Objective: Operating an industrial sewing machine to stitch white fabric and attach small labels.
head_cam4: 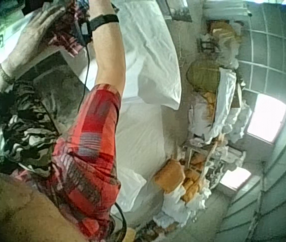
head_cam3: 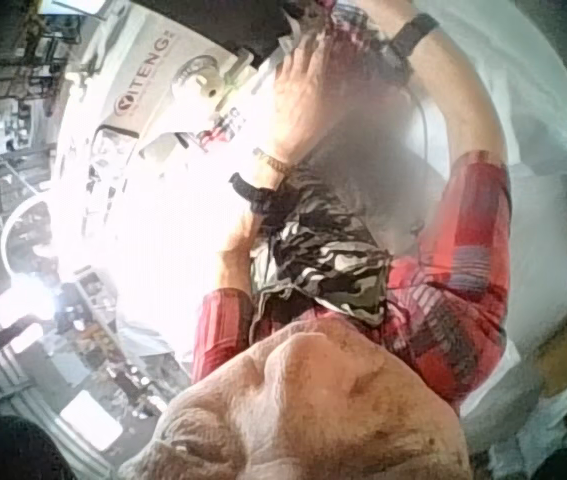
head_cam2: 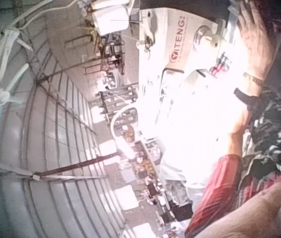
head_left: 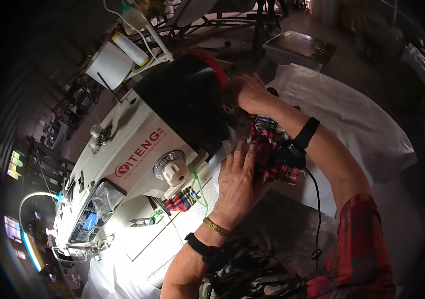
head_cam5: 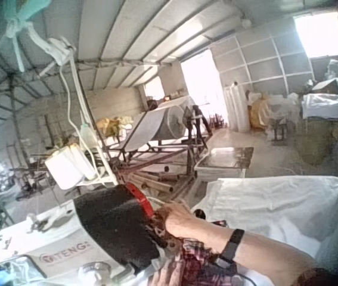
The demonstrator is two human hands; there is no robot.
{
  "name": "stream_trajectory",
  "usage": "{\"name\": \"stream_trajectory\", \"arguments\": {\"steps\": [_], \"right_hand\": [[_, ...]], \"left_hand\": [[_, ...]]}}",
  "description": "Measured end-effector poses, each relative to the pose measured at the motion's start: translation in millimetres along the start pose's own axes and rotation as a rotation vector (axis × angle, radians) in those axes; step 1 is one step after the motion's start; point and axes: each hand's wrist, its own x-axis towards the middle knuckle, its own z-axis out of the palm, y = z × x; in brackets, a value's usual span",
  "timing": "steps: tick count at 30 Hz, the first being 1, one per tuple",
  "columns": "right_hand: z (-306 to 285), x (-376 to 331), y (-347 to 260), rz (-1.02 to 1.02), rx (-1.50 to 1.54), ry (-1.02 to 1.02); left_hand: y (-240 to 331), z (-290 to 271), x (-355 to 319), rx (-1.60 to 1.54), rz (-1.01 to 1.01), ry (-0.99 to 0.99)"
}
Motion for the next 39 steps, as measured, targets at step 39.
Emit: {"name": "stream_trajectory", "arguments": {"steps": [39], "right_hand": [[6, -315, -297, 0.165, 1.641, -0.732]], "left_hand": [[56, -146, -354, -1.611, -0.934, 0.380]]}}
